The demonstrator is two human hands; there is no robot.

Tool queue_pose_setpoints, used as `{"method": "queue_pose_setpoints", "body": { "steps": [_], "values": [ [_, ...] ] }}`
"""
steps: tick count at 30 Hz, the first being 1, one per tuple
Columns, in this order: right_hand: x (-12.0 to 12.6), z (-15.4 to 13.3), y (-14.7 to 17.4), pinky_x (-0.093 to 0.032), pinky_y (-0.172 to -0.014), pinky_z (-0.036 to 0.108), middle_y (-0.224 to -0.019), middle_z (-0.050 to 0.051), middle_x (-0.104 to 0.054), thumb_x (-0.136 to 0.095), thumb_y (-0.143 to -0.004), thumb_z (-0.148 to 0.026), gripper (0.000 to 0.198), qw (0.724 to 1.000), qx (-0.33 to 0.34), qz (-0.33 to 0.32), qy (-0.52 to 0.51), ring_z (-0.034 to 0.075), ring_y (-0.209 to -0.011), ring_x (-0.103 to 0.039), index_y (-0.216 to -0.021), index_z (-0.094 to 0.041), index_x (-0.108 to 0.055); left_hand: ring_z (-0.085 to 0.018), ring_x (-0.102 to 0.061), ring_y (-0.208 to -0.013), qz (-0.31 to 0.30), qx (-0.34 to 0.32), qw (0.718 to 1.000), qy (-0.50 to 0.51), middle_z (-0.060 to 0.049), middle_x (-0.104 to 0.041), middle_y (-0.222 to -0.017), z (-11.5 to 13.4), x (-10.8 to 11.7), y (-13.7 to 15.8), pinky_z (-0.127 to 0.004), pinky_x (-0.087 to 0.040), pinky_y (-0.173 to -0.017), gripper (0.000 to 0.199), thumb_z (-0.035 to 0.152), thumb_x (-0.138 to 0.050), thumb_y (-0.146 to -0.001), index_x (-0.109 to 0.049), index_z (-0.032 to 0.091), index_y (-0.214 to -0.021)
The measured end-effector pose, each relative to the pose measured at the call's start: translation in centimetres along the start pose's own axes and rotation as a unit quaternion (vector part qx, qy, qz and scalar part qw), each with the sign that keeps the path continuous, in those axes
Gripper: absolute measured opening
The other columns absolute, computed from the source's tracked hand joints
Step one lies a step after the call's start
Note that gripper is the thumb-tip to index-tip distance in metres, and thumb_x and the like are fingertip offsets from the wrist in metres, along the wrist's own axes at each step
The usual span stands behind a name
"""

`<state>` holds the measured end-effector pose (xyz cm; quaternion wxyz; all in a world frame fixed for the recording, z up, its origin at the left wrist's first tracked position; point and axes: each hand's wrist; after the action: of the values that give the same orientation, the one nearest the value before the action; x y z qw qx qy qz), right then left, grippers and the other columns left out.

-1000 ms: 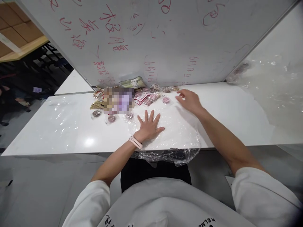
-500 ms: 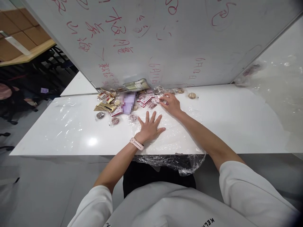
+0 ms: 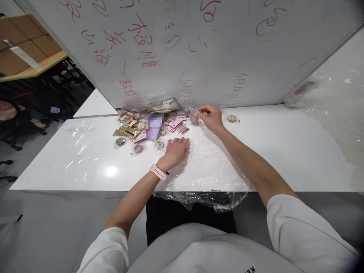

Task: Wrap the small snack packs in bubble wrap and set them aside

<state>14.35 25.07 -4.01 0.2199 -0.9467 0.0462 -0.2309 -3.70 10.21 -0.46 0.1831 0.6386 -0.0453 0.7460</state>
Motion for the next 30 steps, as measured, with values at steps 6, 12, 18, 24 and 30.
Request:
{"method": "queue_pose_setpoints", "body": {
  "steps": [6, 12, 18, 24, 30],
  "values": [
    [6.9, -3.4, 1.8, -0.036, -0.053, 0.025, -0.073, -0.001, -0.060, -0.069, -0.080, -0.025, 0.008, 0.995, -0.021, 0.012, -0.099, 0.008, -0.056, -0.039, -0.087, -0.021, -0.068, -0.027, -0.058, -0.112, 0.030, -0.024, 0.998, -0.044, -0.014, -0.063, -0.123, 0.5, 0.7, -2.2, -0.037, -0.051, -0.085, 0.040, 0.010, -0.040, -0.096, -0.052, 0.015, -0.133],
    [12.0, -2.9, 7.9, -0.017, -0.040, 0.023, -0.065, -0.004, -0.051, -0.081, -0.073, -0.036, 0.026, 0.914, -0.233, -0.220, -0.248, 0.005, -0.047, -0.033, -0.087, -0.020, -0.067, -0.023, -0.065, -0.091, 0.038, 0.021, 0.998, -0.045, -0.012, -0.063, -0.113, 1.9, -0.4, -5.3, -0.033, -0.049, -0.073, 0.028, 0.009, -0.038, -0.096, -0.061, 0.015, -0.110],
    [13.7, -3.2, 8.6, -0.021, -0.043, 0.022, -0.074, -0.002, -0.054, -0.085, -0.067, -0.031, 0.027, 0.892, -0.250, -0.218, -0.308, 0.003, -0.051, -0.032, -0.081, -0.019, -0.066, -0.025, -0.066, -0.100, 0.163, 0.051, 0.985, -0.041, -0.014, -0.061, -0.119, 1.3, 3.0, -10.3, -0.037, -0.048, -0.084, 0.034, 0.005, -0.033, -0.096, -0.057, 0.017, -0.116],
    [11.1, -4.9, 7.0, -0.017, -0.040, 0.022, -0.066, -0.004, -0.048, -0.081, -0.072, -0.034, 0.026, 0.871, -0.258, -0.307, -0.284, 0.004, -0.048, -0.028, -0.086, -0.021, -0.064, -0.030, -0.058, -0.118, 0.262, 0.022, 0.964, 0.032, -0.016, -0.057, -0.125, 0.1, 4.8, -14.2, -0.044, -0.047, -0.095, 0.027, 0.011, -0.044, -0.096, -0.054, 0.015, -0.121],
    [5.8, -4.2, 9.6, -0.025, -0.040, 0.024, -0.075, -0.001, -0.056, -0.066, -0.086, -0.045, 0.027, 0.893, -0.241, -0.363, -0.116, 0.006, -0.045, -0.034, -0.102, -0.023, -0.066, -0.028, -0.051, -0.126, 0.321, -0.024, 0.945, 0.061, -0.014, -0.056, -0.131, -1.0, 3.4, -5.1, -0.043, -0.044, -0.103, 0.022, 0.018, -0.048, -0.097, -0.054, 0.017, -0.119]
  ]
}}
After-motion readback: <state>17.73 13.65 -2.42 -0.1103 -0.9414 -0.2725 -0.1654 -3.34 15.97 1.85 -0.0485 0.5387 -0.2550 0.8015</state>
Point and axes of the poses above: each hand's wrist, its own y-axis away from the middle knuckle, its own x-axis out of the back of the hand, z = x × y
